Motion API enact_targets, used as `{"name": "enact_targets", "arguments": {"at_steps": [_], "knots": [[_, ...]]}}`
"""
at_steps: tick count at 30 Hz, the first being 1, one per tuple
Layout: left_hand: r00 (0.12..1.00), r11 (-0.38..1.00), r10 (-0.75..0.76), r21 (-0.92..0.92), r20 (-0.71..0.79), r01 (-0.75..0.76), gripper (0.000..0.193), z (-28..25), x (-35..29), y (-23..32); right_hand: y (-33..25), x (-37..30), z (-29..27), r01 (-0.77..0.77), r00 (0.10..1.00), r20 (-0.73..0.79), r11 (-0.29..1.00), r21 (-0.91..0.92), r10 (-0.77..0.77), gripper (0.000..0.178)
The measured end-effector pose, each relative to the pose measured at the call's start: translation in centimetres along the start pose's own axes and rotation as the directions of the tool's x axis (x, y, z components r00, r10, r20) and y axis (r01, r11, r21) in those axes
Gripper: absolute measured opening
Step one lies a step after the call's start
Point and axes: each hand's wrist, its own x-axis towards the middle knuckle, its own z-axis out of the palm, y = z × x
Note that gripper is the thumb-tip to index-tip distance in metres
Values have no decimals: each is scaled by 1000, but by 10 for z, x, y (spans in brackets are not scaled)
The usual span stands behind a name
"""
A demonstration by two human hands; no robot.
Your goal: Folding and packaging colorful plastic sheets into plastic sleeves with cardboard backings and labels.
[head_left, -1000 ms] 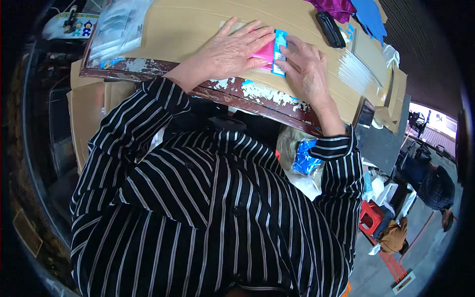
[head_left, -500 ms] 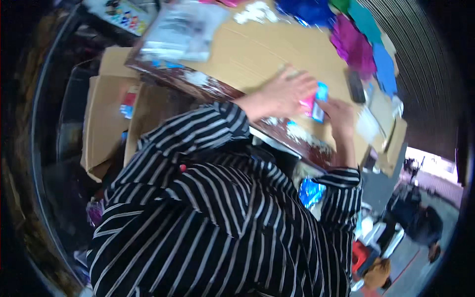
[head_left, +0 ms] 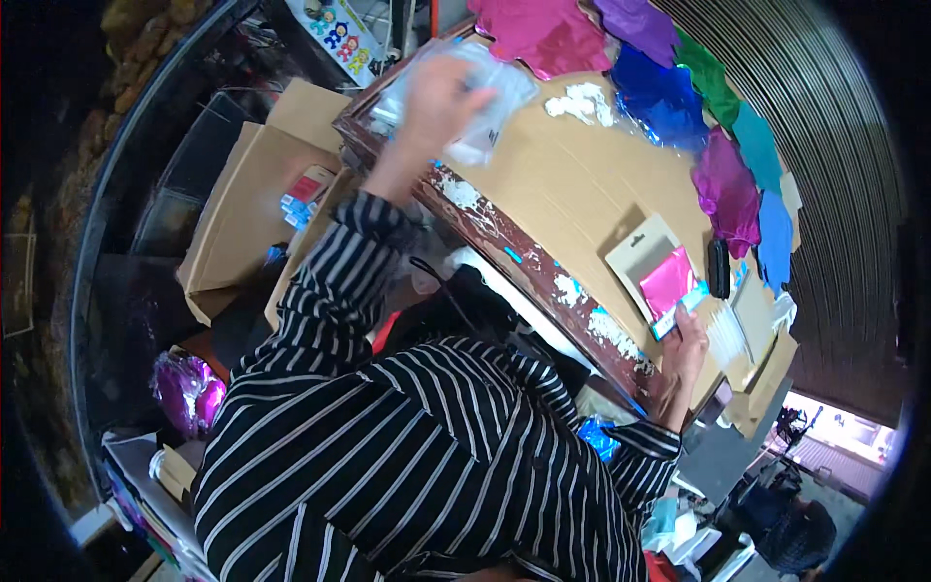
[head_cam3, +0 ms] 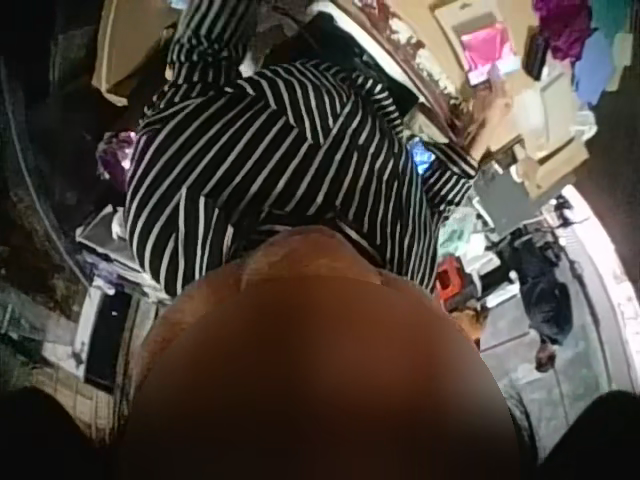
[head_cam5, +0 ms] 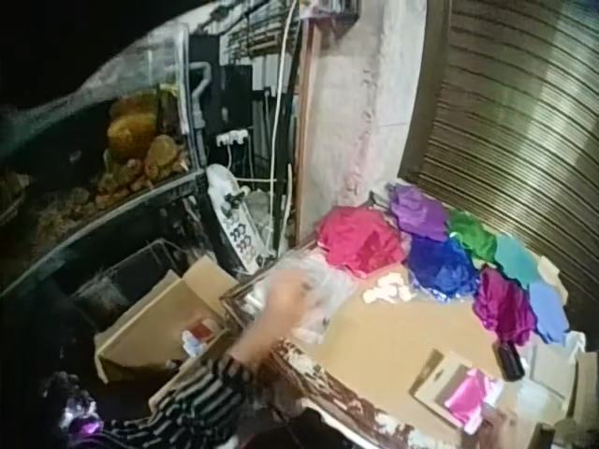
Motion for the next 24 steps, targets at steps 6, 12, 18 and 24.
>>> {"name": "enact_targets", "arguments": {"at_steps": [6, 12, 18, 24], "knots": [[955, 807, -282, 516, -91, 287, 80, -38, -15, -45, 3, -20, 1, 80, 994, 59, 972, 222, -95, 17], [905, 854, -426, 342, 25, 393, 84, -47, -15, -78, 2, -34, 6, 92, 989, 82, 951, 295, -121, 19], [705, 719, -688, 291, 171, 631, 65, -63, -4, -95, 9, -40, 2, 98, 985, 105, 945, 312, -137, 20], [717, 729, -667, -23, 203, 685, 48, -69, -1, -113, 11, -46, -4, 86, 976, 158, 929, 360, -152, 22]]}}
